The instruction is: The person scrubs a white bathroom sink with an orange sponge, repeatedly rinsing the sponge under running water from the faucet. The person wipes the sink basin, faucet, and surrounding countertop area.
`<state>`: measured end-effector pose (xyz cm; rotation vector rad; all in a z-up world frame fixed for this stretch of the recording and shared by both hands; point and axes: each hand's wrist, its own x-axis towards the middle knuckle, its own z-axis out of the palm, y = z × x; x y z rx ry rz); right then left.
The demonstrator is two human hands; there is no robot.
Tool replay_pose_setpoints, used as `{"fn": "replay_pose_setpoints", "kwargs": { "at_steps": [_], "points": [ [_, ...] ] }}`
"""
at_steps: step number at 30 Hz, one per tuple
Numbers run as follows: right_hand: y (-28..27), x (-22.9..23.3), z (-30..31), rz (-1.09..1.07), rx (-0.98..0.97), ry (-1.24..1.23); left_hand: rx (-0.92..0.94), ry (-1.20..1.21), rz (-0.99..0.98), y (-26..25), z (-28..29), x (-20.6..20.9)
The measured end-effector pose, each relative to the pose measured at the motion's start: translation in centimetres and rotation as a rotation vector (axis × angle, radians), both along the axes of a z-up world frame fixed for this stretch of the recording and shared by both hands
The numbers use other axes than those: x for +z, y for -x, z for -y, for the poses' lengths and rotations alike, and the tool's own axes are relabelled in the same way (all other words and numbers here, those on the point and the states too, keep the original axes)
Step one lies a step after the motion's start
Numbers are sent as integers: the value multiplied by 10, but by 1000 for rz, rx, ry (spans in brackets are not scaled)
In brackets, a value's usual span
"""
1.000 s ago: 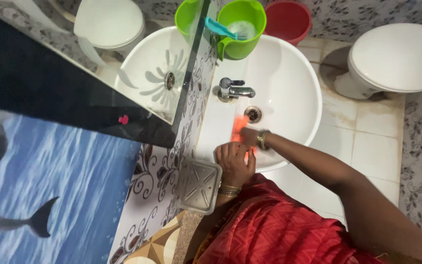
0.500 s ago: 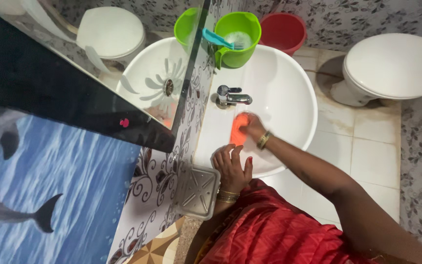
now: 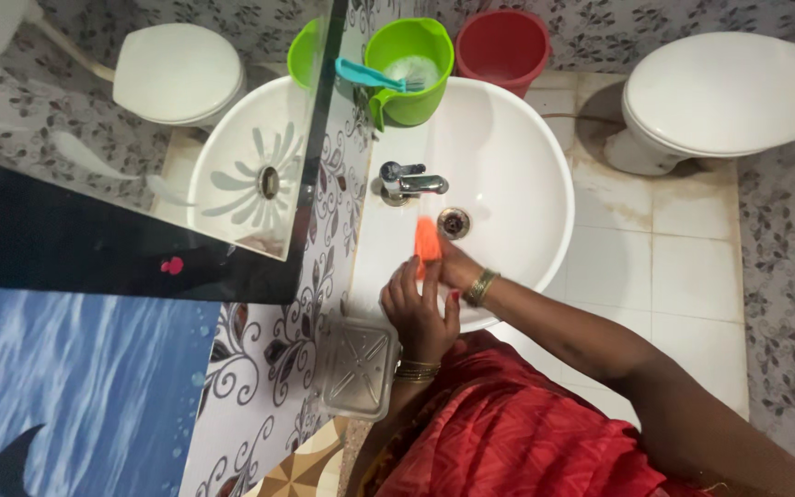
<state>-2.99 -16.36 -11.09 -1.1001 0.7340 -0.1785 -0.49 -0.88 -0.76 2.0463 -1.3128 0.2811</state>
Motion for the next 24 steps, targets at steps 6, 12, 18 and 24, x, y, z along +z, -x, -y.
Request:
{"fn": "replay_pose_setpoints", "kwargs": {
  "at_steps": [6, 12, 18, 24],
  "points": [
    [-19, -58, 54, 26, -22, -167, -16, -62, -8, -1, 1, 5],
    [-90, -71, 189, 211, -274, -139, -42, -41, 3, -2, 1, 3],
    [-123, -90, 202, 458, -382, 721, -58, -1, 32, -1, 5, 4],
    [-106, -116, 147, -294, -59, 889, -79, 18, 55, -1, 6, 8]
  ]
}}
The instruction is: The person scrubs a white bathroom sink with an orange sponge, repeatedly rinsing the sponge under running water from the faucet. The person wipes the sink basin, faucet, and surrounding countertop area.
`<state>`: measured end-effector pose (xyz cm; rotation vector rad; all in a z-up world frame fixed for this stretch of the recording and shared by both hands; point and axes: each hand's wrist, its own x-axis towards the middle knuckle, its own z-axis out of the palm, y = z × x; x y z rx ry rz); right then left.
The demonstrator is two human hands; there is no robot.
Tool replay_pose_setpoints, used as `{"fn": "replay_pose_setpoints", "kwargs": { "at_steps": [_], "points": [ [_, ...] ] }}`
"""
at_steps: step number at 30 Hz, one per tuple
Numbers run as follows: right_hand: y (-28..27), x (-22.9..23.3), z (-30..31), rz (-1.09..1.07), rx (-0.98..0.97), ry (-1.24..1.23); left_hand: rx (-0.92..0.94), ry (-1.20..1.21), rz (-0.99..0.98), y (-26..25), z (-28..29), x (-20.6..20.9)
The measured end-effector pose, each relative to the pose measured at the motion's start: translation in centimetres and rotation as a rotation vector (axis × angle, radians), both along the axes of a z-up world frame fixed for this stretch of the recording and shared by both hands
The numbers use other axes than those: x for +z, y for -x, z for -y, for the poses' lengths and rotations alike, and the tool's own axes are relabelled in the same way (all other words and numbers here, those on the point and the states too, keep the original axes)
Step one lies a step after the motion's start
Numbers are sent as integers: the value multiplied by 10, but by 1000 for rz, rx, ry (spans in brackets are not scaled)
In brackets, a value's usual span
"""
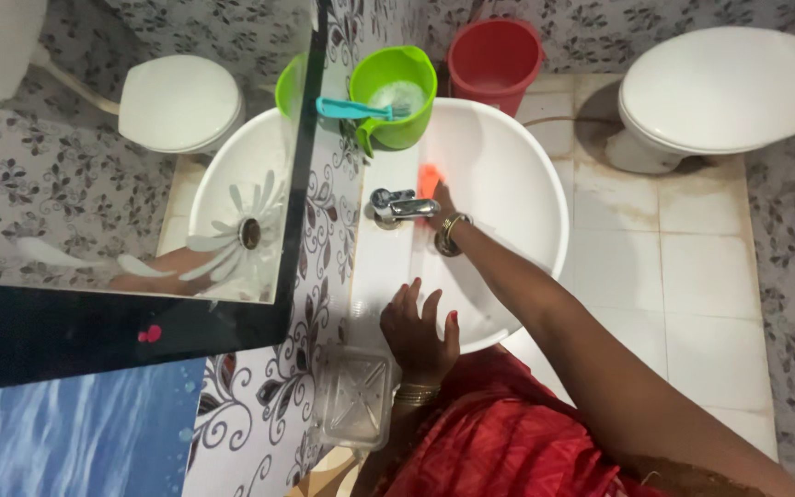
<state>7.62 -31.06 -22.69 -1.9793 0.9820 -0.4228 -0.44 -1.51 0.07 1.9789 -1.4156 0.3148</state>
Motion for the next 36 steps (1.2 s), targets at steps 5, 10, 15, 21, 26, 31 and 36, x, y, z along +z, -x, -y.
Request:
{"fn": "replay_pose_setpoints", "kwargs": {
  "at_steps": [5, 10, 15, 21, 26, 31, 36],
  "points": [
    [56, 6, -75, -542, 528, -233, 26, -43, -43, 6, -2, 5],
    [147, 66, -115, -267, 1031, -416, 33, 2, -83, 8, -6, 6],
    [193, 113, -65, -861, 837, -212, 53, 8, -112, 12, -9, 7],
    [211, 151, -76, -968, 503, 635, 88, -57, -141, 13, -8, -3],
    [178, 179, -166, -565, 736, -11, 94, -52, -136, 13, -10, -10],
    [206, 154, -157, -359, 743, 113, 103, -6, -136, 14, -7, -5],
    [239, 130, -52, -984, 647, 696, 113, -37, -119, 13, -5, -6]
  ]
}}
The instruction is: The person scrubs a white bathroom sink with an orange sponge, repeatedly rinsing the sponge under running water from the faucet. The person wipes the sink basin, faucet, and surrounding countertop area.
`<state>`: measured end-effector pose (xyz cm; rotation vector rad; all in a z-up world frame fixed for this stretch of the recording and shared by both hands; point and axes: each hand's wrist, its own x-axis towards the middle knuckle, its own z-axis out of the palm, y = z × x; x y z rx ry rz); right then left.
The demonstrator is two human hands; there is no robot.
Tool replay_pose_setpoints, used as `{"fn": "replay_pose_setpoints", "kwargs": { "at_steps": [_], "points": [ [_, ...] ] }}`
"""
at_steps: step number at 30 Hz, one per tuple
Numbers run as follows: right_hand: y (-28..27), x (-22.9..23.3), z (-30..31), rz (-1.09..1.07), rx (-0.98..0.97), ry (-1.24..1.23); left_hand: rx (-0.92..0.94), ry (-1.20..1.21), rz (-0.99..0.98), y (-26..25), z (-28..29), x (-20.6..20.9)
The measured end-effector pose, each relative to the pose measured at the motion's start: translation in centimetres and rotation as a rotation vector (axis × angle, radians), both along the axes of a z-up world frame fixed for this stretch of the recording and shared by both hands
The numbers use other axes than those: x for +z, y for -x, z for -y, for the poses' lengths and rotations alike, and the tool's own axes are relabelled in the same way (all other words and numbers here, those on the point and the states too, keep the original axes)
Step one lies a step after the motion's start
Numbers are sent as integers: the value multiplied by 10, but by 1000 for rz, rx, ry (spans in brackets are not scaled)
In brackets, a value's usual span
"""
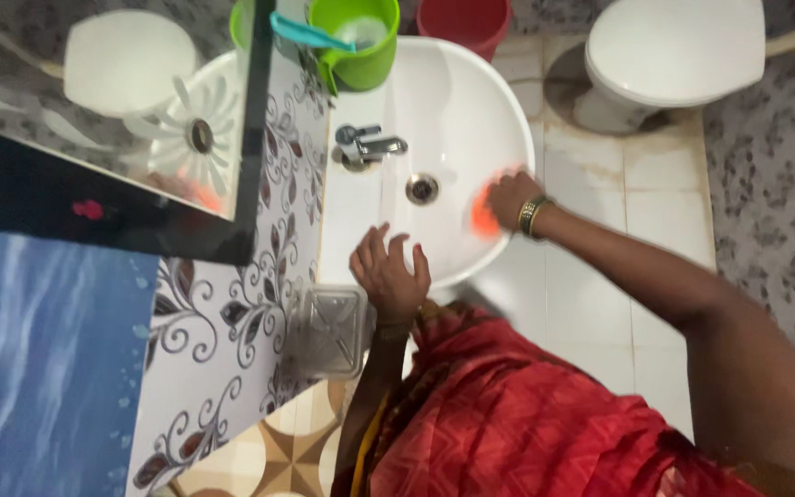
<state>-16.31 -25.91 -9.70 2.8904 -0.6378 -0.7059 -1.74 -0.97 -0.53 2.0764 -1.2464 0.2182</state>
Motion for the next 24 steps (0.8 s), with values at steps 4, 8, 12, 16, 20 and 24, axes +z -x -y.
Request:
{"fn": "replay_pose_setpoints", "kwargs": {
  "at_steps": [4, 8, 12, 16, 20, 24],
  "points": [
    [-3, -24, -15, 50, -146, 220, 12, 24, 5, 3, -3, 1],
    [-39, -31, -109, 611, 139, -542, 9, 21, -11, 1, -3, 3],
    [-42, -3, -137, 445, -201, -790, 13, -11, -12, 1, -3, 2],
    [-12, 2, -77, 155, -92, -326, 19, -2, -1, 3, -4, 2],
    [19, 4, -34, 254, -71, 151, 7, -87, 14, 1, -4, 0],
    [-1, 16, -69, 99, -113, -51, 6, -255, 71, -4, 0, -5]
  ]
}}
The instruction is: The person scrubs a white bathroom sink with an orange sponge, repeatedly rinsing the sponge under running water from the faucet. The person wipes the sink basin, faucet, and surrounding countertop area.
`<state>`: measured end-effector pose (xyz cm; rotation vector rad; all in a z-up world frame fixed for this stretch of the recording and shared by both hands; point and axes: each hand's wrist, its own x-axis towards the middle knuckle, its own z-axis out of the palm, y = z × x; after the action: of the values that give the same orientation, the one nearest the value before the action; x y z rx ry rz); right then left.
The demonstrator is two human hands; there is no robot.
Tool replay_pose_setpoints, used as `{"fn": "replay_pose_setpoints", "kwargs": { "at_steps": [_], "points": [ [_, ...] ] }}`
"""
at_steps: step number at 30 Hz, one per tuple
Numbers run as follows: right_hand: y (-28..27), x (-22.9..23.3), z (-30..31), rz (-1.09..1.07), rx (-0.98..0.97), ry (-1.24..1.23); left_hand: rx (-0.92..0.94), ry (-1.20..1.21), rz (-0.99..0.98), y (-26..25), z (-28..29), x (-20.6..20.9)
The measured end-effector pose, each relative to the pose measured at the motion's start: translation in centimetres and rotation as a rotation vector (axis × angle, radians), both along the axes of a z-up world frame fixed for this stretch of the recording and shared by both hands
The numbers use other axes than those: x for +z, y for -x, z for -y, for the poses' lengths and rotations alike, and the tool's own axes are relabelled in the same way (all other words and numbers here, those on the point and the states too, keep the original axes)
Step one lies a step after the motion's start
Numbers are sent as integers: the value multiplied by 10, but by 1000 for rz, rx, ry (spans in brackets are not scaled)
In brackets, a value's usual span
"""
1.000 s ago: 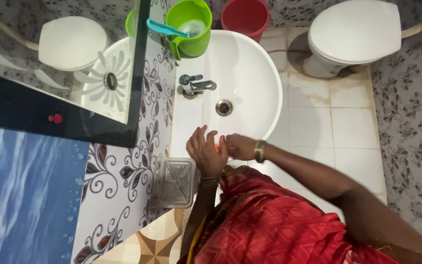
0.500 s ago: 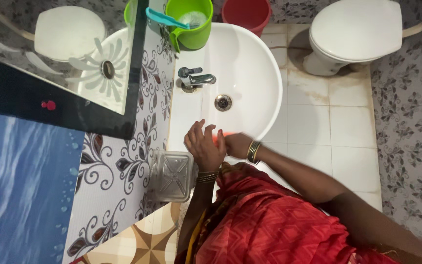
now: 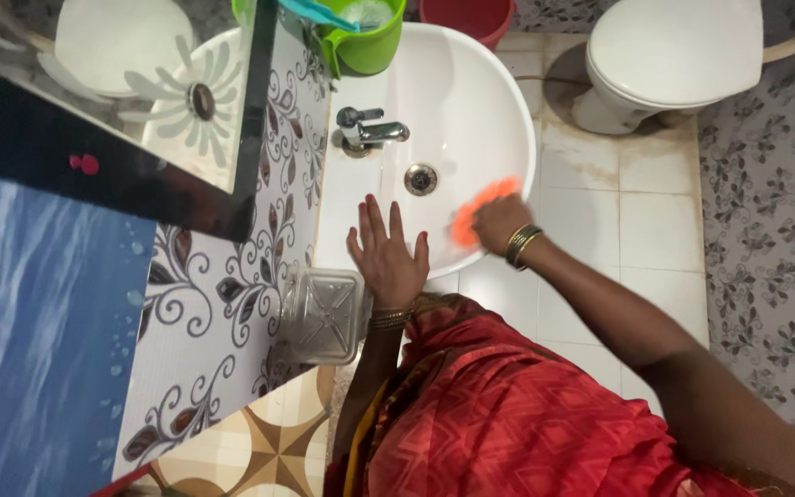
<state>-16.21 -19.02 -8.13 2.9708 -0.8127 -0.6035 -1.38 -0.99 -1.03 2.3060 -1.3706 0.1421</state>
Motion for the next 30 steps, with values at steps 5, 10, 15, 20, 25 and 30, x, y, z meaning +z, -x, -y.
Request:
{"fn": "replay_pose_setpoints", "kwargs": {
  "at_steps": [5, 10, 15, 20, 25, 30],
  "points": [
    [-25, 36, -85, 652, -106, -390, 23, -123, 10, -4, 15, -17],
    [-18, 47, -89, 740, -57, -243, 43, -53, 79, -18, 46, -34],
    [-17, 45, -88, 812, -67, -204, 58, -70, 56, -19, 56, -40],
    [-16, 36, -87, 756, -26, -243, 25, -56, 2, -22, 53, -38],
    [-4, -4, -23, 445, 10, -398, 3, 26, -30, -23, 47, -38],
    [-4, -14, 79, -147, 72, 201, -17, 51, -16, -23, 43, -36]
  ]
}}
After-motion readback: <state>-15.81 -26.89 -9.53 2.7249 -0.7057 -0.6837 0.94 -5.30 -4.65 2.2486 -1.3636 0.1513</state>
